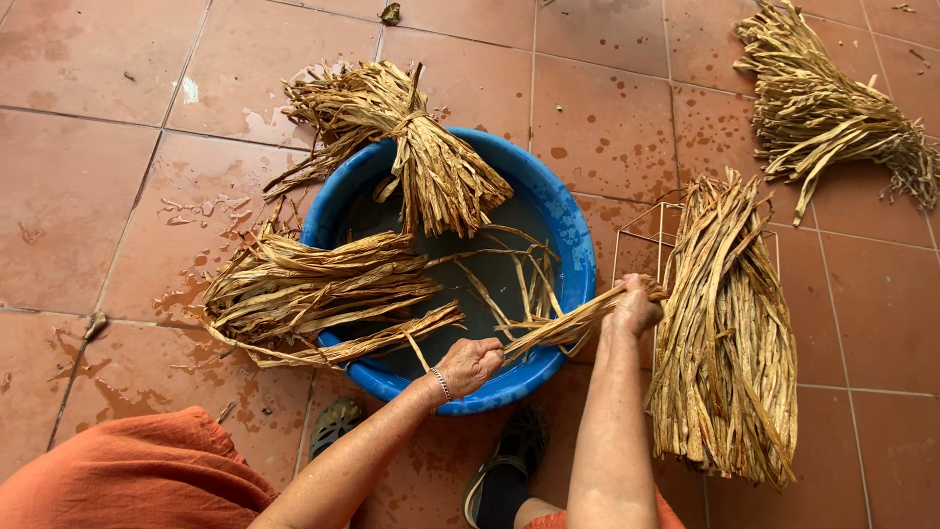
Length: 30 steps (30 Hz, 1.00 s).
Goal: The person sits on a tiled floor and repeatedly dips bundles of dried plant fibers into a blue basin of water, then removes them and places them on a wire rack. The person handles the fibers by hand, separating strands and ensuring they are wet before stacking them.
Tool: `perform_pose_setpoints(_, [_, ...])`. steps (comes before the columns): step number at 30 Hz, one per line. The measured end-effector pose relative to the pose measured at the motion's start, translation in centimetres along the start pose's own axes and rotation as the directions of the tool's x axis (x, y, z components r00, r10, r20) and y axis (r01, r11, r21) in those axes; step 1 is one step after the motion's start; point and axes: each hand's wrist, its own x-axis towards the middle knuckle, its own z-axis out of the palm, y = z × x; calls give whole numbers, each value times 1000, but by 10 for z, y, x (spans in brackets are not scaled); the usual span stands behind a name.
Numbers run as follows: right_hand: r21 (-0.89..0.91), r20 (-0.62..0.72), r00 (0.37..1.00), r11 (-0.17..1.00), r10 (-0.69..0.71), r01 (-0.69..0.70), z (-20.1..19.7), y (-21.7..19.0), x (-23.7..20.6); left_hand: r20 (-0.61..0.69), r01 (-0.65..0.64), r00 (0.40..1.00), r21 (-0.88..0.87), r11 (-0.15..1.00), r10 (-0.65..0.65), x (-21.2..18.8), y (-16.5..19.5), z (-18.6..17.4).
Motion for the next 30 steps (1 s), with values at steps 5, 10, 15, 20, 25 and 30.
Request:
perform_pose_setpoints(5, [43, -60, 998, 999, -30, 32, -4, -22, 16, 17, -13, 1000, -19, 1000, 13, -16, -2, -15])
perform_pose_setpoints(10, [116, -110, 994, 993, -24, 37, -14, -41, 31, 48, -28, 998, -90, 996, 32, -31, -14, -26])
perform_pose_setpoints(15, [160, -131, 991, 986, -31, 51, -28, -46, 55, 57, 80, 995, -51, 996, -77, -40, -42, -37])
perform_pose_setpoints(20, [104, -200, 967, 978, -156, 179, -44, -77, 68, 23, 164, 986, 33, 986, -165, -48, -86, -47])
perform_pose_setpoints(25, [179, -6, 957, 941, -289, 286, -38, -110, 16, -47, -79, 992, 497, 864, 117, -52, -110, -42])
perform_pose_setpoints(30, [191, 98, 785, 786, -611, 588, -13, -123, -55, -133, 267, 959, 712, 649, -249, -33, -112, -46])
